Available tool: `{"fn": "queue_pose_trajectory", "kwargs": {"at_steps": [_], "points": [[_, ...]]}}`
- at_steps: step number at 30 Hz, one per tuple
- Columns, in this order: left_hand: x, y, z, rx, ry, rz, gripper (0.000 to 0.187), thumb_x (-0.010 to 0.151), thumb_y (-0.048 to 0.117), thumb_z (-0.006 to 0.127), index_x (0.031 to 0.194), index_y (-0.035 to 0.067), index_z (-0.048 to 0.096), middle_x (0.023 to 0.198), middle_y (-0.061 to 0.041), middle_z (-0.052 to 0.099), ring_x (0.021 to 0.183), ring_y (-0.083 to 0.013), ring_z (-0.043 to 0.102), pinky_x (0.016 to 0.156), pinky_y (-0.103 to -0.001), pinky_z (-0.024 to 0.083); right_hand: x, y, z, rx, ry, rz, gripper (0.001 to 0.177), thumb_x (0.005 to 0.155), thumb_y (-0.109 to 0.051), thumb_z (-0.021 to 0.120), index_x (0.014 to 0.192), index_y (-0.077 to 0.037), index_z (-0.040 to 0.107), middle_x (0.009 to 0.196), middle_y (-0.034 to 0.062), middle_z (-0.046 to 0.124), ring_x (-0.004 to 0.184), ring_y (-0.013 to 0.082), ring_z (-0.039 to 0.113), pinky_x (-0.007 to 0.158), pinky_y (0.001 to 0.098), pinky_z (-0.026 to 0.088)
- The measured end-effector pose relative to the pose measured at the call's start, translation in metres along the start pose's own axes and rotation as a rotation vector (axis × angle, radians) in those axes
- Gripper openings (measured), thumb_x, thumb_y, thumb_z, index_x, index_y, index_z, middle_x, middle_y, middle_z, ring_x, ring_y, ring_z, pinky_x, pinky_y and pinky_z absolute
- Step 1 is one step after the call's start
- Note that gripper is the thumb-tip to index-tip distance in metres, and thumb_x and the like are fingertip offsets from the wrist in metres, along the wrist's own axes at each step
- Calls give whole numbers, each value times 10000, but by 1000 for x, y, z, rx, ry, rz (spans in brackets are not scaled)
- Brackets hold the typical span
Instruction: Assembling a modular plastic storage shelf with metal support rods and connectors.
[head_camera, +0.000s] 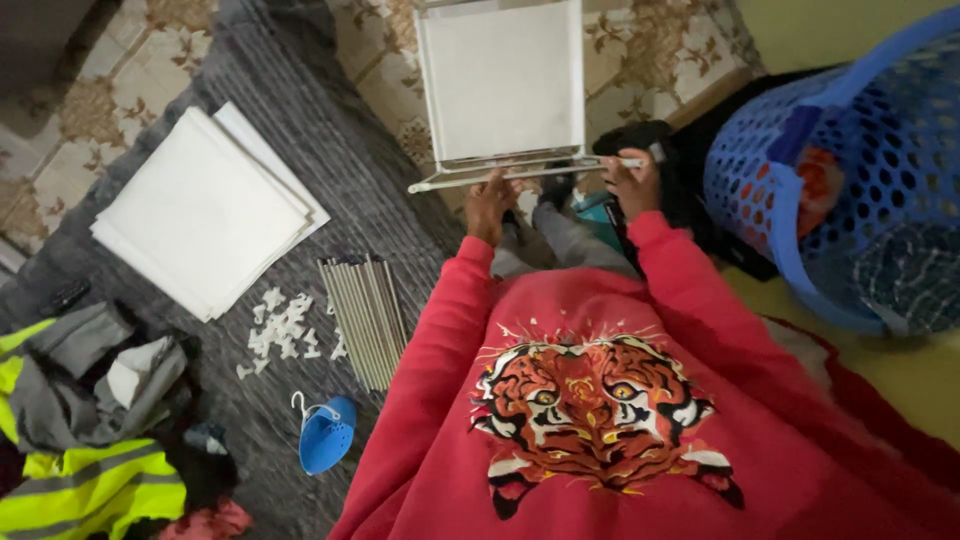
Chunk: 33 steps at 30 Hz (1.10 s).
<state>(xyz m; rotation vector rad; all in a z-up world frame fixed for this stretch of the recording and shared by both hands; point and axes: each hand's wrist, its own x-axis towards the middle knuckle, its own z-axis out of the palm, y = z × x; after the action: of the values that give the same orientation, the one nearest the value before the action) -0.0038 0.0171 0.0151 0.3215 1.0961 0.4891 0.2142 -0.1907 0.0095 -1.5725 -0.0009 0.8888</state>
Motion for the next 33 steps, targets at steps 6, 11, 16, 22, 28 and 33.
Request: {"fn": "queue_pose_trajectory", "kwargs": {"at_steps": [6, 11, 16, 22, 28, 33], "points": [[20, -19, -54, 1262, -112, 881, 330, 834, 184, 870, 1109, 34, 765, 973, -167, 697, 782, -239, 708, 653, -337, 603, -20, -38, 3, -44, -40, 193, 616, 942, -358, 779, 1399, -61, 492, 1140, 137, 697, 959, 254, 743, 791, 356, 609], [-53, 70, -9, 259, 203, 119, 608, 771, 191, 843, 1258, -72, 591, 919, -102, 737, 697, -206, 683, 620, -365, 556, -29, -56, 12, -65, -64, 228, 588, 981, -325, 743, 1418, -64, 449, 1155, 150, 707, 993, 251, 739, 810, 360, 606], [-30, 78, -63, 677, 391, 491, 975, 759, 193, 937, 1457, -53, 304, 1001, -136, 725, 874, -228, 692, 817, -351, 582, -22, -44, 6, -66, -74, 225, 592, 995, -310, 753, 1436, -86, 428, 1178, 167, 711, 1006, 262, 730, 825, 381, 594], [-4, 74, -71, 671, 36, 456, 751, 831, 185, 902, 1426, 43, 466, 1097, -117, 662, 954, -189, 660, 796, -334, 603, -22, -33, 1, 204, -141, 230, 553, 957, -264, 757, 1380, -149, 419, 1158, 158, 690, 997, 321, 751, 879, 473, 637], [-18, 80, -36, 307, 23, 336, 711, 802, 22, 832, 1322, 87, 351, 1094, -112, 610, 933, -242, 686, 783, -441, 664, -17, -32, 17, 108, -12, 177, 586, 867, -57, 810, 1267, -169, 397, 1079, 143, 684, 890, 277, 753, 729, 393, 626], [-18, 79, -40, 260, 11, 408, 642, 846, -48, 806, 1309, 67, 377, 1082, -141, 600, 934, -252, 689, 806, -476, 686, -16, -30, 26, 154, 10, 154, 553, 884, -17, 822, 1218, -142, 400, 1026, 118, 671, 837, 249, 768, 649, 328, 632]]}}
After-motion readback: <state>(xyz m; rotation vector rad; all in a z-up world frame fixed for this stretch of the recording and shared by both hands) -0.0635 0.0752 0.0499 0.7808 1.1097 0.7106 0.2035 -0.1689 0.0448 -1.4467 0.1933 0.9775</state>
